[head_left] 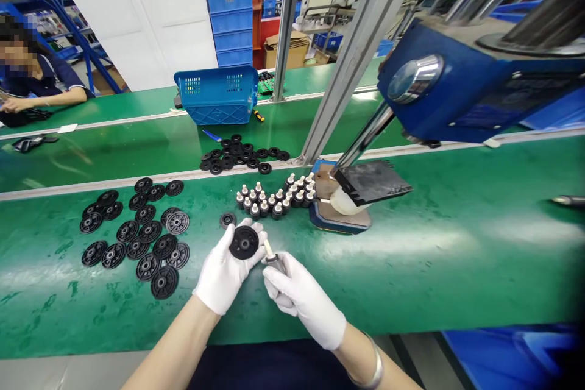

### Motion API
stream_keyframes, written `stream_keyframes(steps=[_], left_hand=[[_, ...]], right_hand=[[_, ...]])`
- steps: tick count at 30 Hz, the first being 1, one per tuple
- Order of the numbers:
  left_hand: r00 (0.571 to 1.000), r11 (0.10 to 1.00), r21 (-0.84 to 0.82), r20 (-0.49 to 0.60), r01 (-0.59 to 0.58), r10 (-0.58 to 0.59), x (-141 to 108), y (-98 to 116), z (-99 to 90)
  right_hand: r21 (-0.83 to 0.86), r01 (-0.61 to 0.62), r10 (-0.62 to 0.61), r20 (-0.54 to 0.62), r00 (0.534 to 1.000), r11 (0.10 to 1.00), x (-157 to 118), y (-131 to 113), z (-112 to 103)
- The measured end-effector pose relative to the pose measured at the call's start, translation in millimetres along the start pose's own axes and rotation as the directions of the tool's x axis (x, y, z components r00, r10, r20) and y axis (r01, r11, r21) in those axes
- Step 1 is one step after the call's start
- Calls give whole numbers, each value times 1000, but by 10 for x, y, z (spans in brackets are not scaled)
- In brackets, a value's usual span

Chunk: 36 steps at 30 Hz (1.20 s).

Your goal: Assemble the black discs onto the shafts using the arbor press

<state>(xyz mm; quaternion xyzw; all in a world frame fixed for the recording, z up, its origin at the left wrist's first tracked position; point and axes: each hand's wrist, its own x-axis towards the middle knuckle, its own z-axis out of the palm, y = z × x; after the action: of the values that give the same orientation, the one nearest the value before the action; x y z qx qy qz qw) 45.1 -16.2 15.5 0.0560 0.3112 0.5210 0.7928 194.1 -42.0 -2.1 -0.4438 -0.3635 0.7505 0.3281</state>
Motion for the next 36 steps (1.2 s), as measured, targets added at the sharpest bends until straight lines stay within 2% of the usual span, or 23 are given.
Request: stream_keyframes(steps=[2, 4, 6, 10, 12, 18, 22, 26, 28, 31, 36], left_hand=[[1000, 1000, -2, -25, -7, 7, 11, -19, -1], [999, 1000, 1, -48, -18, 18, 24, -38, 0], [998, 999, 16, -56, -35, 35, 34, -57, 3], [997, 995, 86, -51, -47, 52, 32, -93, 9], [997, 992, 113, -48, -52, 58, 22, -109, 11], [986, 957, 237, 11, -166, 168, -24, -175, 29], [956, 893, 347, 57, -288, 287, -55, -212, 62], [935, 840, 417, 80, -347, 347, -72, -222, 74], [926, 801, 473, 107, -367, 361, -83, -216, 60], [904, 674, 610, 194, -416, 382, -115, -202, 31], [884, 457, 757, 399, -467, 243, -195, -175, 31]], right_hand=[[25, -74, 74, 14, 997, 997, -8, -10, 35], [31, -86, 86, 5, 996, 996, -8, 10, 36], [63, -34, 33, 23, 999, 997, -8, 52, 5], [63, 118, -126, 141, 982, 991, -26, 130, -85], [82, 132, -144, 176, 974, 988, -34, 152, -103], [281, 20, -67, 160, 985, 960, -36, 165, -32], [307, -22, -20, 133, 991, 951, -66, 137, 18], [296, -46, 19, 92, 996, 954, -100, 97, 47], [249, -17, 5, 48, 999, 968, -117, 79, 59], [256, -23, 13, 39, 999, 966, -148, 62, 84], [392, -79, 31, 128, 991, 917, -183, 15, 139]])
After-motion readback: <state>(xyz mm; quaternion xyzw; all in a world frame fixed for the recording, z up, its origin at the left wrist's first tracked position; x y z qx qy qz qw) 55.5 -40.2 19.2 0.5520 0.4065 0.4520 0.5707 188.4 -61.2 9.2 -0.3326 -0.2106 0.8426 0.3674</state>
